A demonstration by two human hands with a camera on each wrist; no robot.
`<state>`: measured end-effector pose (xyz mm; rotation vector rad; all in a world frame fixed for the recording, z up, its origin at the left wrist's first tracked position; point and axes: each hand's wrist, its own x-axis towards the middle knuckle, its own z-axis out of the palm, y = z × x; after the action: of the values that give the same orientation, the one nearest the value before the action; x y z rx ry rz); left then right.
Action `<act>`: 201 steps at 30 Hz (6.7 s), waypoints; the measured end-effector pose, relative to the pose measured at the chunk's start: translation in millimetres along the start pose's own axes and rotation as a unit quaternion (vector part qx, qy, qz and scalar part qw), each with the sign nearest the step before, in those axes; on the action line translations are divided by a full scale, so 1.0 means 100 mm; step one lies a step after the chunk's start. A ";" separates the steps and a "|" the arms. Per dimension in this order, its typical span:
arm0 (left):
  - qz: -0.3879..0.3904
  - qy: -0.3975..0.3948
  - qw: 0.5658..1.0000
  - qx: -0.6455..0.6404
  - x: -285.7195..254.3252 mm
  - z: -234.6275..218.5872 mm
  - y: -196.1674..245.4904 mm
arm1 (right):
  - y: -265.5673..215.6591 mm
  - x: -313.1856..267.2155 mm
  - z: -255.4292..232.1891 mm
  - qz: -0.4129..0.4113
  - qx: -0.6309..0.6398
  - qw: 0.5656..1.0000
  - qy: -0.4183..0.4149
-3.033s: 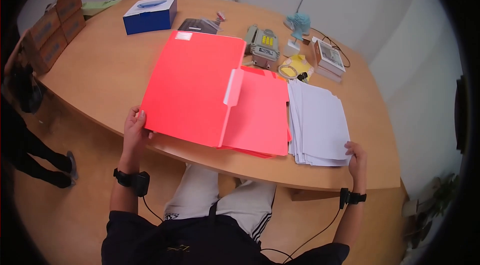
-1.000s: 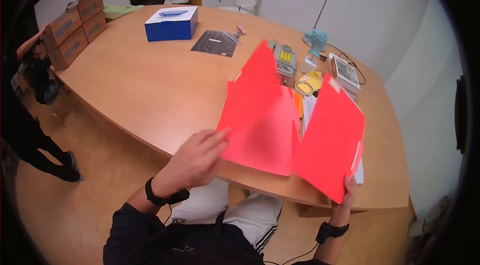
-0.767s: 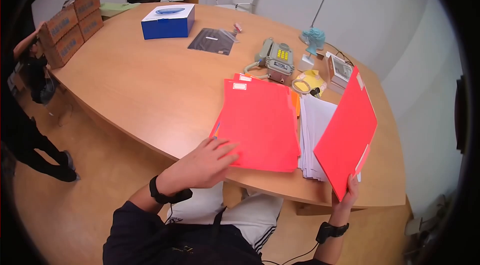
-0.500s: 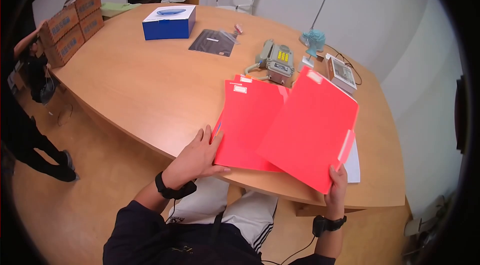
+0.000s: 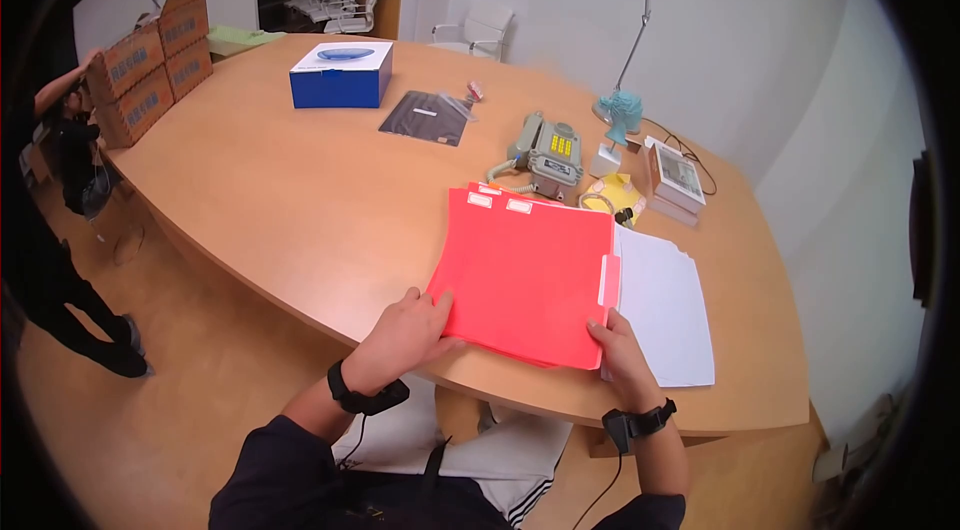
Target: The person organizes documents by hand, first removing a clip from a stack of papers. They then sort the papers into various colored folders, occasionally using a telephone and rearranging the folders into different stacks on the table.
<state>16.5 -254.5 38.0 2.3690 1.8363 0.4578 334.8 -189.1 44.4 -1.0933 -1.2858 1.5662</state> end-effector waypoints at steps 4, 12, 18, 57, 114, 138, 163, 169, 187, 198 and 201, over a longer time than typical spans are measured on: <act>-0.002 0.005 1.000 0.024 0.02 0.02 -0.02 | -0.02 -0.09 0.01 0.043 -0.070 0.997 -0.010; 0.026 0.103 0.990 0.096 0.10 0.16 -0.08 | 0.17 -0.24 0.01 -0.015 -0.119 0.993 -0.021; 0.032 0.048 0.998 0.025 0.12 0.00 -0.18 | 0.07 -0.25 -0.07 0.008 -0.223 0.975 -0.023; -0.121 0.216 0.731 -0.635 1.99 0.70 -1.10 | -0.02 0.80 0.03 -0.082 -0.076 0.993 -0.028; 0.372 -0.021 0.374 -0.849 2.42 1.13 -2.18 | -0.53 0.36 -0.50 -0.104 -0.312 0.939 0.098; -0.065 0.293 0.841 -0.450 2.09 0.74 -1.30 | -0.35 0.00 -2.48 0.037 -0.464 0.818 0.338; -0.051 0.267 0.838 -0.474 1.98 0.67 -1.29 | -0.43 -0.08 0.95 -0.206 -0.721 0.608 -0.262; -0.050 0.260 0.839 -0.476 2.02 0.72 -1.30 | -0.16 0.07 0.86 -0.179 -0.782 0.558 -0.212; -0.012 0.214 0.872 -0.440 1.95 0.70 -1.26 | -0.07 0.25 1.11 -0.198 -0.779 0.587 -0.099; -0.052 0.183 0.849 -0.493 1.96 0.71 -1.25 | 0.05 0.35 1.03 -0.233 -0.737 0.616 -0.152; -0.069 0.161 0.814 -0.554 1.98 0.71 -1.25 | 0.06 0.34 0.99 -0.239 -0.738 0.610 -0.160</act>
<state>-33.4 -24.8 -29.3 1.3696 1.1984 1.4730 230.0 -185.4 44.4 -1.0835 -2.9572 -0.0800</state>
